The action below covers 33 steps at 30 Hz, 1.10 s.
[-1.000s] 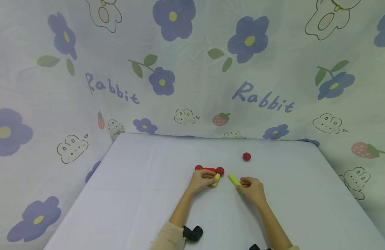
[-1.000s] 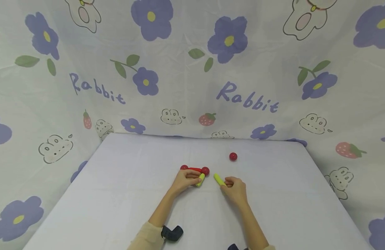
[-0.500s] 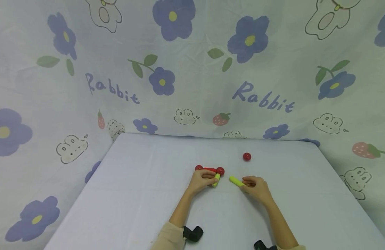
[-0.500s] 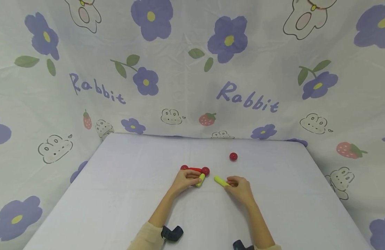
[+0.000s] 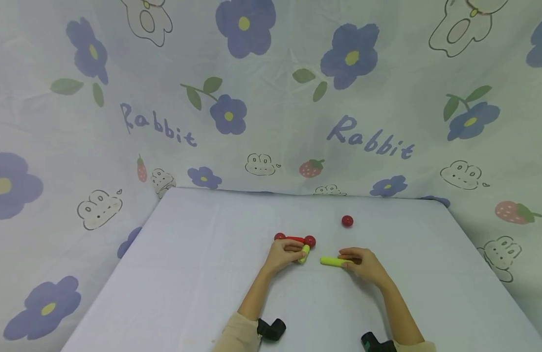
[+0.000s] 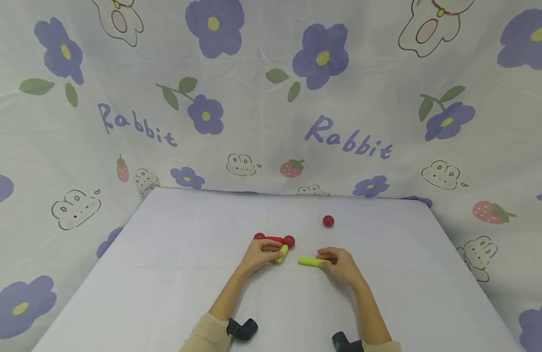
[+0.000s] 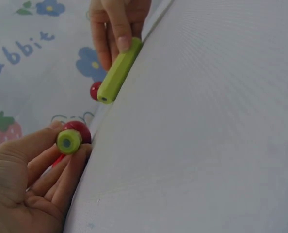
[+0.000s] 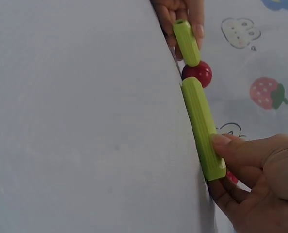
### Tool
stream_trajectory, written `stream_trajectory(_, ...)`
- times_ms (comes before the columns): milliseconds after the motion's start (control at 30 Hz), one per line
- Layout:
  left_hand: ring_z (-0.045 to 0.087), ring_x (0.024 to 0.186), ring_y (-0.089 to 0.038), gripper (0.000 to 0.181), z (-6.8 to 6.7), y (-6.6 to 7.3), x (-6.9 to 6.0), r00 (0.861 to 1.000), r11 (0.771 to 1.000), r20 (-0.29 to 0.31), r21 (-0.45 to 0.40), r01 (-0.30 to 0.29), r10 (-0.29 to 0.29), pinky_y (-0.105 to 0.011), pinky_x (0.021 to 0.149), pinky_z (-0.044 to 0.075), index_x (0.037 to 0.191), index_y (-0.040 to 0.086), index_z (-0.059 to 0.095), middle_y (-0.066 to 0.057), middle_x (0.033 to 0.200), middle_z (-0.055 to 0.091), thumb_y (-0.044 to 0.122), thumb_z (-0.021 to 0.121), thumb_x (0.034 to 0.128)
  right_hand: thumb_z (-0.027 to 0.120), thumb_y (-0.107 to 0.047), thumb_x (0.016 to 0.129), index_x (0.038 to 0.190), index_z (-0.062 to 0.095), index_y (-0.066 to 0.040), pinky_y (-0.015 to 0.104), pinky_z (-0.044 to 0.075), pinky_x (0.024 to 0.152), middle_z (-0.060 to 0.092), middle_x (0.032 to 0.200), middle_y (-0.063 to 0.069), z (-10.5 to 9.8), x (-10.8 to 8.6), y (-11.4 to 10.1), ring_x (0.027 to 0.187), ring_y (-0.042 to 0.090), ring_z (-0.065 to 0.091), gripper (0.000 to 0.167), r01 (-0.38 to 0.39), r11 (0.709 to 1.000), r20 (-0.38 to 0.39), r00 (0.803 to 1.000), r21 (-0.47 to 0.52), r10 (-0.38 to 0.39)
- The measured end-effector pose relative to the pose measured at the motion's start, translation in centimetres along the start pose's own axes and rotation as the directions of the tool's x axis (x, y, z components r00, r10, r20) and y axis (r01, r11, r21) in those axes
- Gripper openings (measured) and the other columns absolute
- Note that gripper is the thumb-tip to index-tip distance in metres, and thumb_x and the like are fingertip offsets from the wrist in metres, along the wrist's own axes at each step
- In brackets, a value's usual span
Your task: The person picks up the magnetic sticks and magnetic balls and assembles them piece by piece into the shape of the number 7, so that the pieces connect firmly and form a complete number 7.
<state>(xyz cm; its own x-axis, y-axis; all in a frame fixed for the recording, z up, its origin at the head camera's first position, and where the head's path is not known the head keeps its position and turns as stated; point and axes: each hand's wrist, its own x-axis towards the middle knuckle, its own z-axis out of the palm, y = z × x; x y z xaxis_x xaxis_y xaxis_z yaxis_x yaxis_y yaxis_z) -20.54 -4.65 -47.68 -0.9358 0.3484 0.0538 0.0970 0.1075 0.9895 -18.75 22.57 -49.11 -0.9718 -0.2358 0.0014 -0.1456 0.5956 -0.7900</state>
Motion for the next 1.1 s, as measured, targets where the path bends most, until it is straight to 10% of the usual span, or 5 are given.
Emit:
stream_trajectory(367, 0.068, 0.09, -0.028, 0.029, 0.3, -2.5, 1.0, 0.999, 1.0, -0.036, 0.015, -0.017, 0.017, -0.026, 0.067, 0.056, 0.104, -0.012, 0.066, -0.025, 0.1, 0.067, 0.002, 0.072, 0.0793, 0.071, -0.001, 0.078, 0.115, 0.063, 0.003, 0.032, 0.046, 0.067, 0.06, 0.097, 0.018, -0.1, -1.4, -1.6, 0.081, 0.026, 0.053, 0.038, -0.033, 0.989, -0.208, 0.978, -0.144, 0.002)
stream_trajectory(667, 0.068, 0.089, -0.025, 0.029, 0.3, -3.7, 1.5, 0.999, 0.999, -0.048, 0.034, -0.008, 0.01, -0.027, 0.068, 0.056, 0.103, -0.007, 0.068, -0.019, 0.098, 0.07, 0.007, 0.074, 0.0783, 0.066, -0.007, 0.085, 0.108, 0.065, 0.006, 0.026, 0.051, 0.062, 0.06, 0.103, 0.027, 2.1, -1.6, -2.7, 0.076, 0.027, 0.063, 0.027, -0.117, 0.992, -0.366, 0.926, -0.04, 0.095)
stream_trajectory(1100, 0.068, 0.089, -0.024, 0.028, 0.4, -3.8, 1.5, 0.998, 0.999, -0.057, 0.033, 0.005, -0.003, -0.025, 0.067, 0.056, 0.103, -0.006, 0.068, -0.018, 0.098, 0.07, 0.006, 0.074, 0.0784, 0.07, -0.005, 0.082, 0.098, 0.066, 0.011, 0.021, 0.049, 0.062, 0.06, 0.105, 0.027, 3.5, -1.1, -2.3, 0.075, 0.024, 0.06, 0.023, -0.086, 0.995, -0.386, 0.921, -0.06, 0.056)
